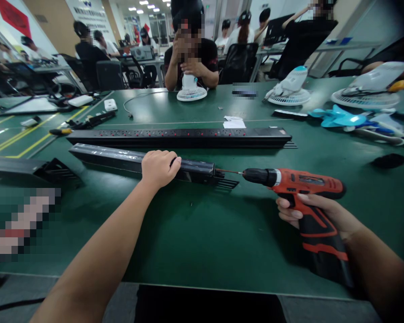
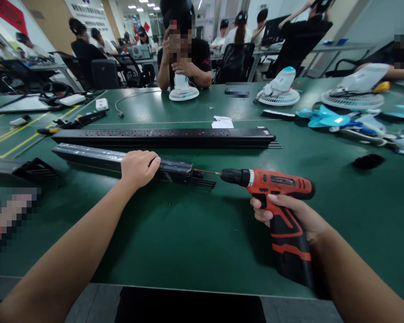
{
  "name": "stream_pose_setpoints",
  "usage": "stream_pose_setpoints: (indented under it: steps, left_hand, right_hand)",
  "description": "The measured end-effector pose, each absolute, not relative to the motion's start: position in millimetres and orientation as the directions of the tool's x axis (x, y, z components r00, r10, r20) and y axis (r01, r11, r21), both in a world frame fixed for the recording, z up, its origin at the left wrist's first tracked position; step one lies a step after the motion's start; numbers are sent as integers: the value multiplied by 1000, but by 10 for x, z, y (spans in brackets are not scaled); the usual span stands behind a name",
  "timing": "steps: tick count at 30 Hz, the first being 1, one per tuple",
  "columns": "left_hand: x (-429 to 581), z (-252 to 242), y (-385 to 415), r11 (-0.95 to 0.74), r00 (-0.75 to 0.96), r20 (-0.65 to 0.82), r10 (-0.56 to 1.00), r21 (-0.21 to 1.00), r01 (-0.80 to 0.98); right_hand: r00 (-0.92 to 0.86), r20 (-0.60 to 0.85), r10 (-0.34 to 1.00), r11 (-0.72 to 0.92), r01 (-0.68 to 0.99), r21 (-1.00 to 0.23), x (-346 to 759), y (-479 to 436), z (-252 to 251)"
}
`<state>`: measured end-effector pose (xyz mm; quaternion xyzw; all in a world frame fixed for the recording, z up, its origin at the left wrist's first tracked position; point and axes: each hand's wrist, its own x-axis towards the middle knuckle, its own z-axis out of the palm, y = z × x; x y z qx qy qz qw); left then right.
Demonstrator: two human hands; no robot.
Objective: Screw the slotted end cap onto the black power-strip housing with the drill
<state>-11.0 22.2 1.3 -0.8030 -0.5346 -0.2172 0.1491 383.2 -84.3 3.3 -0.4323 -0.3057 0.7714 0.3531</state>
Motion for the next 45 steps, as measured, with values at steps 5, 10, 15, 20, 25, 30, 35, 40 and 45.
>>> stream_pose_setpoints:
  steps: [5, 10, 15, 20, 25, 30, 35, 40, 45]
  left_hand:
    - [-115, 8, 225, -382, 335, 508, 794, -12, 924]
    - [-113, 6, 227, -384, 334, 506, 795, -6, 923]
    - [-110, 9, 223, -383, 328, 508, 796, 4, 924]
    - [-114, 5, 226, -387, 333, 510, 793, 0, 922]
    - [-110, 5, 226, -384, 325, 508, 797, 11, 923]
    - [-116, -6, 233, -389, 331, 513, 792, 8, 921]
    - [-119, -3, 233, -388, 336, 517, 787, -7, 922]
    - [-113, 10, 227, -388, 331, 509, 795, 7, 922]
    - [-110, 11, 223, -384, 324, 506, 800, 15, 923]
  right_hand:
    - [-384, -456, 803, -570, -270, -776, 3834, -841, 26]
    - [-379, -444, 812, -557, -277, -783, 3812, -850, 47]
    - [-373, -436, 819, -547, -281, -788, 3808, -851, 50]
    - [-387, -445, 808, -559, -264, -786, 3826, -846, 34]
    - [-366, -444, 818, -549, -267, -792, 3820, -853, 44]
    - [-353, -448, 822, -546, -260, -797, 3818, -848, 46]
    - [-396, -461, 794, -569, -214, -794, 3832, -843, 36]
    - [-347, -461, 817, -553, -241, -798, 3804, -860, 56]
    - [-329, -466, 821, -551, -247, -797, 3787, -868, 77]
